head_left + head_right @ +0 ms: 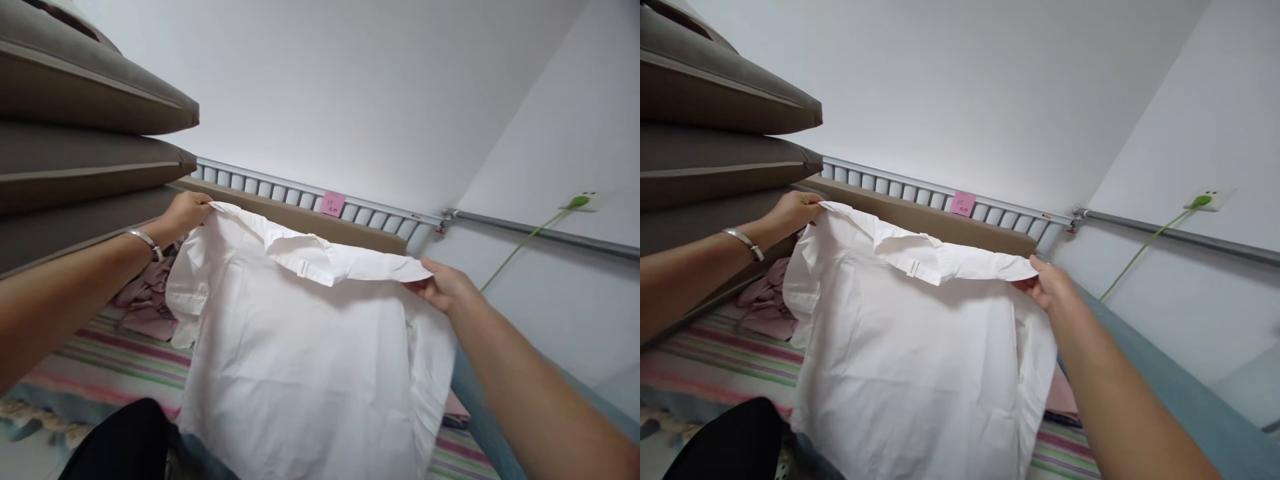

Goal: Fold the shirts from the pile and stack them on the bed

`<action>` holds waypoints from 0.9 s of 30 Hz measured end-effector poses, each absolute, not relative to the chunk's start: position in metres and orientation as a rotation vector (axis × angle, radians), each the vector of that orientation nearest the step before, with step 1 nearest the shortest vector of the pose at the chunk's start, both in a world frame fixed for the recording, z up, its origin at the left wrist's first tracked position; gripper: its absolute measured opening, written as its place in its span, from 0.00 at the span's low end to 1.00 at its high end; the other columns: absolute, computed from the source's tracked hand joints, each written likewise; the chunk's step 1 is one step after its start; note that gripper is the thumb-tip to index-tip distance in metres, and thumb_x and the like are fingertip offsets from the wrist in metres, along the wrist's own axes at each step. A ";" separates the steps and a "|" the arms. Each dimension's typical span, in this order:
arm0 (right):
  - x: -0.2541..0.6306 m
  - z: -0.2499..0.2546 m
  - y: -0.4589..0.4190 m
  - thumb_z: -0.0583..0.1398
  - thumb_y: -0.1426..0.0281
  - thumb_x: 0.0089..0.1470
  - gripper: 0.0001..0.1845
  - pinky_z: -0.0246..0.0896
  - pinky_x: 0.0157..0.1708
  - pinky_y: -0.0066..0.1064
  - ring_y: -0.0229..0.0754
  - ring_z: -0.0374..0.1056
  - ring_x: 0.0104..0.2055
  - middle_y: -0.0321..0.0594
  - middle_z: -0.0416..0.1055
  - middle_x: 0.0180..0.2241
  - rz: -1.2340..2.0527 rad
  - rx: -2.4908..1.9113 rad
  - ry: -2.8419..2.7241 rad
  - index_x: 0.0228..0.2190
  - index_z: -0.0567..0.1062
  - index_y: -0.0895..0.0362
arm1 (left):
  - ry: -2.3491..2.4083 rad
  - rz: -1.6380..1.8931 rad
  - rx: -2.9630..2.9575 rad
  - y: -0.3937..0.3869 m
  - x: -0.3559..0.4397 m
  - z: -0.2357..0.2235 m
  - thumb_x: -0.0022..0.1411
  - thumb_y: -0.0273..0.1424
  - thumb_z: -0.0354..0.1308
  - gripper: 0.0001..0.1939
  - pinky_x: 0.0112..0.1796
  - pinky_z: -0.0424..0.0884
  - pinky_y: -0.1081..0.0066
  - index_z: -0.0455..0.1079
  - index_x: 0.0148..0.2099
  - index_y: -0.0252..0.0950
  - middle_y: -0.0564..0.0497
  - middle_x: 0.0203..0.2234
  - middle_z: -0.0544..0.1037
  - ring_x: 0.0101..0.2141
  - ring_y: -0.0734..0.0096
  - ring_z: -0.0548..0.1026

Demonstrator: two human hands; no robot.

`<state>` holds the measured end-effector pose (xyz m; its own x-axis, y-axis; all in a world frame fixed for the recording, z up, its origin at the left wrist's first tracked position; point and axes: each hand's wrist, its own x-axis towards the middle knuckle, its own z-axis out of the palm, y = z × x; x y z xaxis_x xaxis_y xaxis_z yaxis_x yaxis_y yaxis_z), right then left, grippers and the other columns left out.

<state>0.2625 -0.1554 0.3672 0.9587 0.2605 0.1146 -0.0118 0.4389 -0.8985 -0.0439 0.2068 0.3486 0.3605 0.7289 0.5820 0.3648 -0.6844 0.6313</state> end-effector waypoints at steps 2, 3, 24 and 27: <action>0.272 0.371 -0.146 0.54 0.81 0.53 0.11 0.63 0.18 0.30 0.40 0.68 0.19 0.47 0.72 0.19 0.228 -1.197 -0.242 0.23 0.73 0.68 | 0.952 1.303 2.249 0.216 -0.035 0.358 0.59 0.30 0.50 0.17 0.37 0.68 0.69 0.71 0.37 0.17 0.52 0.24 0.74 0.25 0.79 0.66; 0.275 0.376 -0.144 0.54 0.79 0.54 0.10 0.63 0.19 0.29 0.39 0.68 0.19 0.45 0.72 0.19 0.236 -1.217 -0.247 0.24 0.72 0.67 | 0.940 1.338 2.247 0.219 -0.034 0.364 0.60 0.31 0.50 0.18 0.39 0.67 0.68 0.71 0.38 0.16 0.52 0.25 0.74 0.26 0.78 0.67; 0.162 0.046 -0.264 0.70 0.60 0.33 0.46 0.65 0.50 0.37 0.49 0.62 0.55 0.41 0.71 0.49 0.745 -1.241 0.074 0.55 0.63 0.52 | 0.828 0.679 2.465 0.098 -0.226 -0.017 0.57 0.37 0.52 0.13 0.50 0.68 0.65 0.76 0.41 0.56 0.56 0.44 0.78 0.46 0.61 0.74; 0.152 0.032 -0.258 0.68 0.60 0.38 0.43 0.64 0.52 0.36 0.47 0.61 0.56 0.38 0.71 0.49 0.733 -1.191 -0.001 0.56 0.62 0.51 | 0.856 0.755 2.436 0.088 -0.220 -0.040 0.57 0.36 0.53 0.12 0.51 0.67 0.62 0.77 0.39 0.52 0.53 0.45 0.77 0.47 0.60 0.73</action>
